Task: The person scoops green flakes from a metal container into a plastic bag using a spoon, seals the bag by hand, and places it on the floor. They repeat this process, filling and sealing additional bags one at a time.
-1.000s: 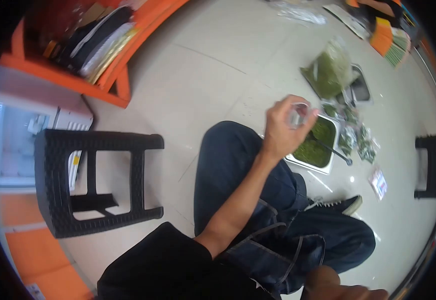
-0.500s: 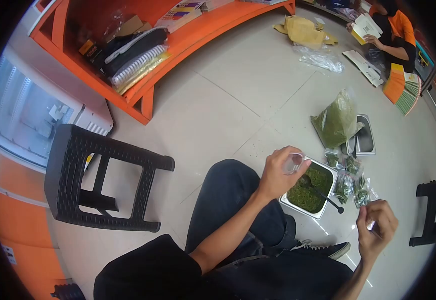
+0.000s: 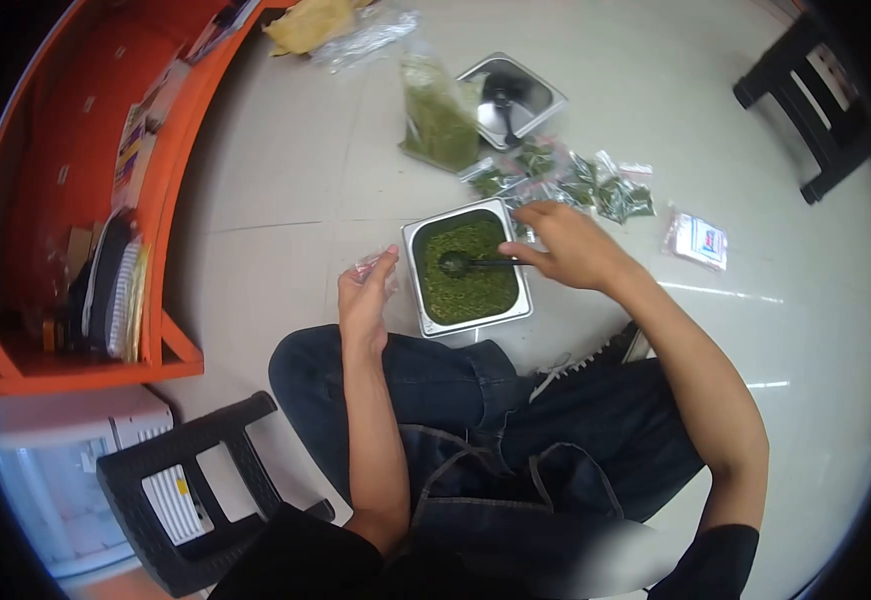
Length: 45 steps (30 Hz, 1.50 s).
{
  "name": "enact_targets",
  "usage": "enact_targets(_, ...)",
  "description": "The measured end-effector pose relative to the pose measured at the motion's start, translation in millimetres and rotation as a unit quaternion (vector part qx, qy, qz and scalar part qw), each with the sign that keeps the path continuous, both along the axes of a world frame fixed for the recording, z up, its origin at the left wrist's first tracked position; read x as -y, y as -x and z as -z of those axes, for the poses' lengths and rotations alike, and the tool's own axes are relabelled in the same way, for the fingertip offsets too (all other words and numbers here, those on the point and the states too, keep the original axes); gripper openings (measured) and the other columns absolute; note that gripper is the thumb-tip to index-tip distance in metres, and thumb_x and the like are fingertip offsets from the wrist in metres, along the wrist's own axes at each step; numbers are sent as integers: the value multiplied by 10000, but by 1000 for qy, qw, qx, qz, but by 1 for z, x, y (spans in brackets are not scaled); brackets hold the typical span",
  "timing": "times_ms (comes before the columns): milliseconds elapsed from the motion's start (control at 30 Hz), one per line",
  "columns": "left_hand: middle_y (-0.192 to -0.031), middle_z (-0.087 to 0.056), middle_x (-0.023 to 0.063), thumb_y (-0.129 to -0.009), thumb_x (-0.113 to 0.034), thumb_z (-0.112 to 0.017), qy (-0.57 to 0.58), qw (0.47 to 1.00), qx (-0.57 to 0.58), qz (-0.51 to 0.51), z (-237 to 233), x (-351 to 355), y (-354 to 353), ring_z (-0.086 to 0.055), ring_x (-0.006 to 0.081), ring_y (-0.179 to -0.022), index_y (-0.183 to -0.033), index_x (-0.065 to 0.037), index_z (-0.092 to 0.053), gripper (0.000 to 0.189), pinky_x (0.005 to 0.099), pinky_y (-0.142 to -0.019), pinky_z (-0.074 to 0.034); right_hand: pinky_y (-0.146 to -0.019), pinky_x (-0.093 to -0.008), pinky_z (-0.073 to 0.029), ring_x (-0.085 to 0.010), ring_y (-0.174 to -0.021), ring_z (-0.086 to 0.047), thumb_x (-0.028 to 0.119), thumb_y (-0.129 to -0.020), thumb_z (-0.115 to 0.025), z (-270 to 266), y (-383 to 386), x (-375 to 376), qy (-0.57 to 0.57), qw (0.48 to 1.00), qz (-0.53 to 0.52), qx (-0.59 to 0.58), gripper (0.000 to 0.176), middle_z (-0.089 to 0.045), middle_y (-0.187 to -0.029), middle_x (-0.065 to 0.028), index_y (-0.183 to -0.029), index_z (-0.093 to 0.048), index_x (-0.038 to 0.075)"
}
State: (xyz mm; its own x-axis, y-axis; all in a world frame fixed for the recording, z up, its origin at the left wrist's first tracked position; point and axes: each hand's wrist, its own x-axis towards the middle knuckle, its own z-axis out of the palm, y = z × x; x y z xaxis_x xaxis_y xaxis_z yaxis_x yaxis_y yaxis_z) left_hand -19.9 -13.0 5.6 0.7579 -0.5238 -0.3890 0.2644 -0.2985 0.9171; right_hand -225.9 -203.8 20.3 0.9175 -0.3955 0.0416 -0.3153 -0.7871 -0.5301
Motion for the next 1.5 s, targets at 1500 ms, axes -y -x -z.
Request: enact_targets(1500,-987,-668,98,-824,-293,-782,-8,994,-49,96,-2,7,13,-598,170,-928,-1053,27,-646,417,332,-811,-459,-583,-376,-526,-241,-726,-680,185,-948,-511,27,-17,-30,313,939,-82,-120,272,-645,-925,-115,-1067,-704,35)
